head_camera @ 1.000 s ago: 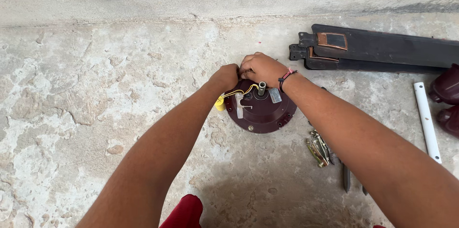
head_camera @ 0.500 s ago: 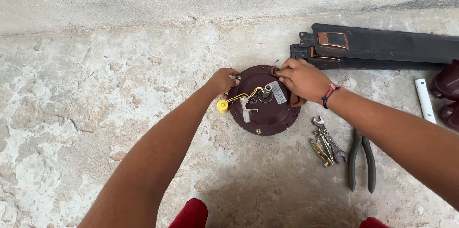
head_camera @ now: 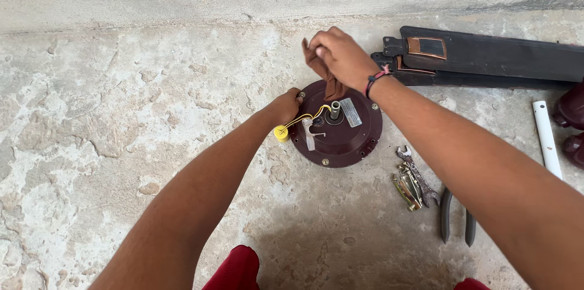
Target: The person assembles a ceiling light fixture base on the floor. They use a green screwdriver to tighten screws, connect wires, and secure components of the maroon circular base. Tools and parts are laid out nearby.
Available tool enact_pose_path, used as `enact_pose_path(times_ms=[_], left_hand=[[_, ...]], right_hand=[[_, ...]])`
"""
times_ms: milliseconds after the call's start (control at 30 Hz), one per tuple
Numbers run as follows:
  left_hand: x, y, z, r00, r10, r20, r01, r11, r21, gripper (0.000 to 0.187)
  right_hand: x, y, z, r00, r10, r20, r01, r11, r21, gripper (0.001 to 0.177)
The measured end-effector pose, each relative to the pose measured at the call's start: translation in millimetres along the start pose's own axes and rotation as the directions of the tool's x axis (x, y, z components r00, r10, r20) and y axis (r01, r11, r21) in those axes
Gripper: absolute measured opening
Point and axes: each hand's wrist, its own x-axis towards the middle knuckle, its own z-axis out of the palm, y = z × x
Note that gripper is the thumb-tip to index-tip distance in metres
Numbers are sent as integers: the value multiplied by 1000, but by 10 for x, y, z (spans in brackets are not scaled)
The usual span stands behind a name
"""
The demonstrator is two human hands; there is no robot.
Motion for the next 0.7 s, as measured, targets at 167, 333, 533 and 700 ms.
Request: enact_pose_path(times_ms=[167, 333, 533, 700], left_hand=[[-195, 199, -165, 997, -5, 81, 7, 999, -32, 48], [-287, 302, -290, 958, -203, 203, 233, 963, -135, 46], [-94, 81, -54, 999, -35, 38, 37, 998, -54, 43], [4, 31, -2, 999, 40, -30, -39, 999, 16, 39]], right_hand=[[-53, 130, 411, 927, -72, 368, 156, 966, -205, 30], [-76, 453, 88, 800, -163, 577, 263, 960, -93, 59], [-598, 526, -262, 900, -155, 408, 223, 967, -124, 48], [-921, 548, -259, 967, 116, 228, -42, 951, -306, 31]])
